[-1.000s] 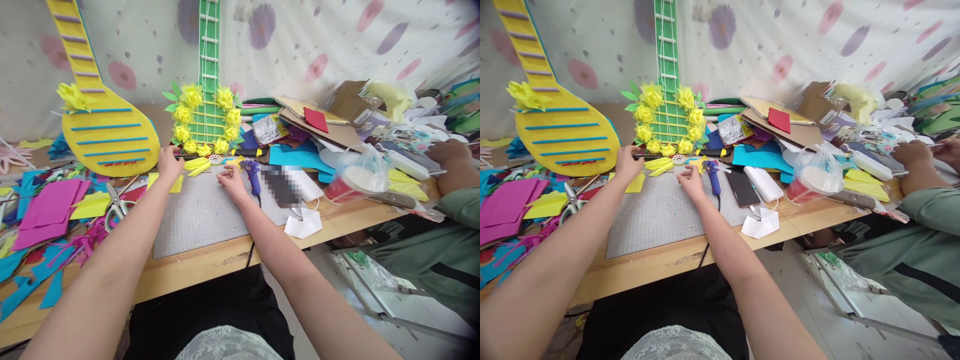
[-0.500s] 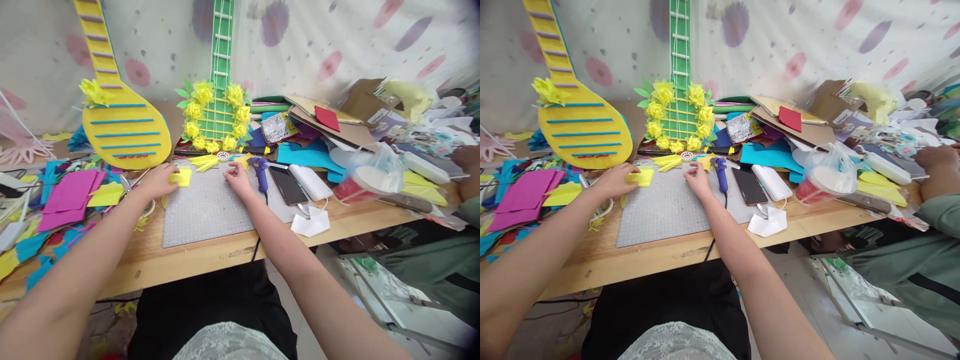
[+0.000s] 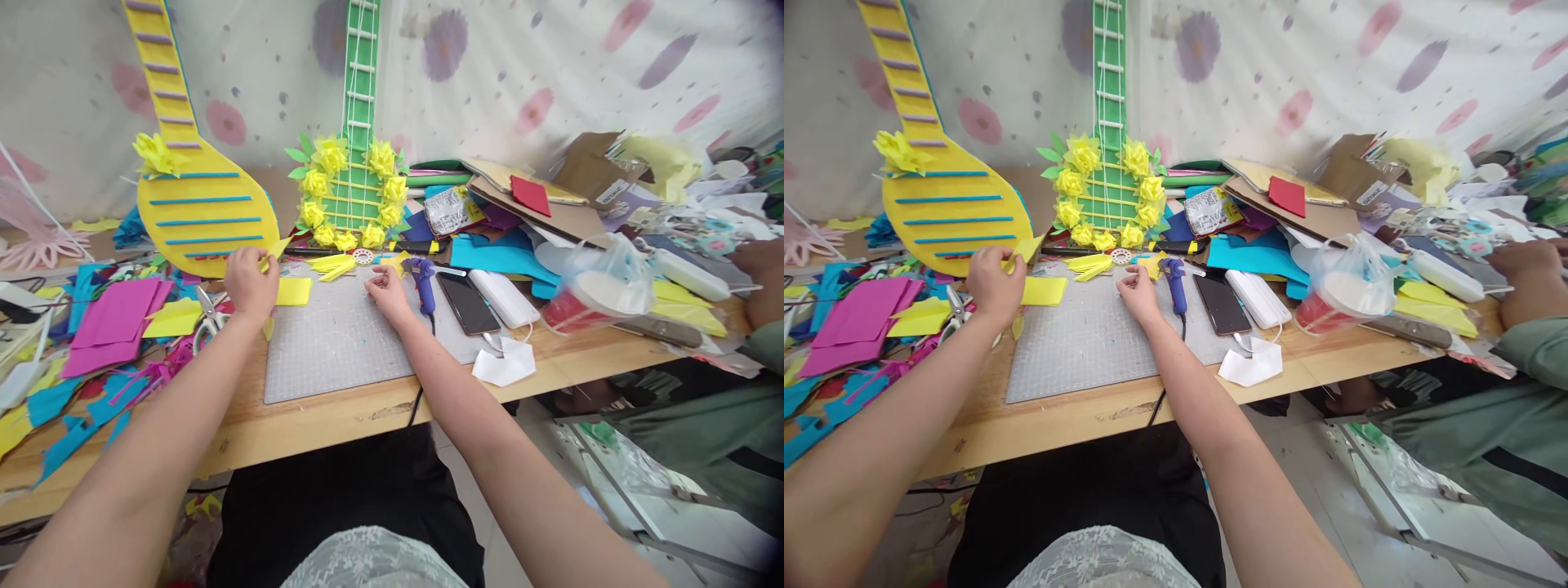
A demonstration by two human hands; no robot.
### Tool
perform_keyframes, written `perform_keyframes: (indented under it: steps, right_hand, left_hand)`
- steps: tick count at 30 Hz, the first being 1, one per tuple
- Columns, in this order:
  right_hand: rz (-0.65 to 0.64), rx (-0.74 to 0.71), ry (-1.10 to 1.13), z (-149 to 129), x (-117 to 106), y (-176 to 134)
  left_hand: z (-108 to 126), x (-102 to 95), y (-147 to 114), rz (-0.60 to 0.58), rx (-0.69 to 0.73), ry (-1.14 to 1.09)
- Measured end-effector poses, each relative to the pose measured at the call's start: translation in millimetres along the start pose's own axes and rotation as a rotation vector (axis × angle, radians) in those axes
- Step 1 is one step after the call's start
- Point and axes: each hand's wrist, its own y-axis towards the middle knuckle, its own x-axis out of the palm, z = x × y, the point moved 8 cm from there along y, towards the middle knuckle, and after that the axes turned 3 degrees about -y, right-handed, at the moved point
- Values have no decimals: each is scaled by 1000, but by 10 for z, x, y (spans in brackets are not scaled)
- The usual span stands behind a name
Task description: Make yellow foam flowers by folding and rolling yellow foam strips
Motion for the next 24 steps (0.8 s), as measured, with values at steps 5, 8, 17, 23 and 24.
perform_keyframes:
  steps: [5, 8, 17, 23, 24]
  right_hand:
    - [14, -200, -167, -181, -62, -44]
    - [-89, -406, -373, -364, 19, -171]
    - [-245, -332, -477, -302, 175, -216]
    - [-177, -221, -354, -191, 63, -107]
    - [-170, -219, -364, -197, 52, -110]
  left_hand:
    - [580, 397, -401, -228, 158, -149]
    - [749, 697, -679, -380, 170, -175]
    - [627, 733, -771, -457, 169, -252]
    - [399, 689, -676, -444, 76, -326]
    - [355, 689, -664, -444, 45, -318]
